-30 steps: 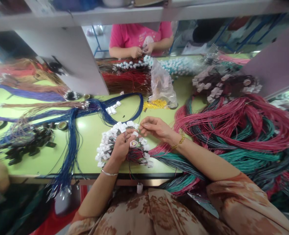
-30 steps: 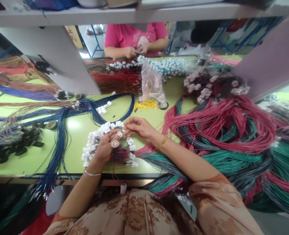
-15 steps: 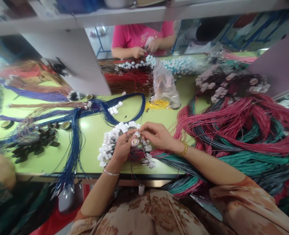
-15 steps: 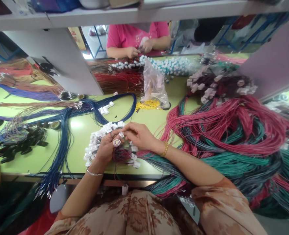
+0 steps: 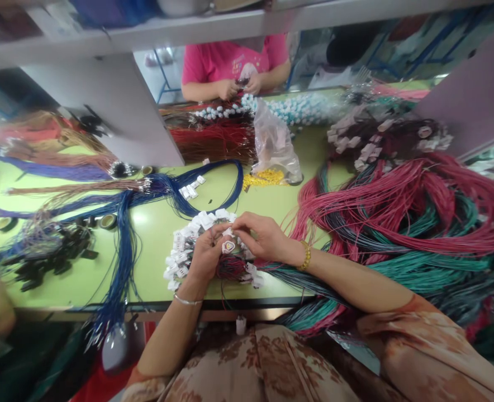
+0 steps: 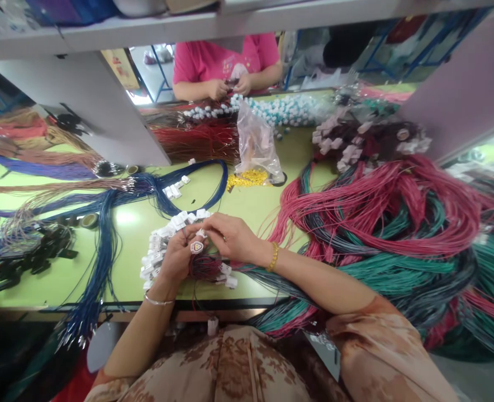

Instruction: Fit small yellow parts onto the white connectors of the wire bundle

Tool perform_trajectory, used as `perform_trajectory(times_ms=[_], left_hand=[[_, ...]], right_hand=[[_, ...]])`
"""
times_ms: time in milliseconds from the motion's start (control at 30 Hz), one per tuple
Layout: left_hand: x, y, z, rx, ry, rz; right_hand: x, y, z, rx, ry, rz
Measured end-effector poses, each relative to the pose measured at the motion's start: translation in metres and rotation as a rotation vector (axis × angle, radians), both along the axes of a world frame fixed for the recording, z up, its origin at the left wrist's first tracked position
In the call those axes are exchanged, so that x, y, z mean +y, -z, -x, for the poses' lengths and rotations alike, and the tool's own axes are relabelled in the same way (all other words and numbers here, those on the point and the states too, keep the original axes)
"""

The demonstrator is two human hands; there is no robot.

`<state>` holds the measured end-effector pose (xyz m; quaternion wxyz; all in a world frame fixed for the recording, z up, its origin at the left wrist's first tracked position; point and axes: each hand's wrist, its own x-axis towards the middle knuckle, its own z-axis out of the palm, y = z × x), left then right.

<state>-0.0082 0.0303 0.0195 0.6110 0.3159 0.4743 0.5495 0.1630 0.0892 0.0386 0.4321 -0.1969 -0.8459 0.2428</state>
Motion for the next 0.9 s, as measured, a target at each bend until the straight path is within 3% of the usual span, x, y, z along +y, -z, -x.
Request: perform_trajectory(times_ms=[167,300,533,667,800,900], left_hand=[[0.001,0.003,0.001,-0.001,-0.001,0.01],[0.002,0.004,-0.001,0.024,0.005,0.005],[0.003,0.003,-0.004,0.077,-0.164,-0.042],[0.003,0.004,-0.005,0.141,-0.186,-0.058],[0.001,0.0,-0.007,0.134,-0.097,-0.065],[0.001,-0.001,-0.005,0.127,0.074,-0.048]], right_hand=[[-0.002,0.001,0.001,-0.004,0.05,0.038],[-0.001,0.003,0.001,-0.065,0.015,-0.032],[-0.02,0.022,0.006,-0.331,0.036,-0.065],[-0.024,0.027,0.013,-0.288,0.02,0.001],[0.021,0.022,0.001,-0.131,0.205,0.238],[0.077,0.025,-0.021,-0.299,0.464,0.28]])
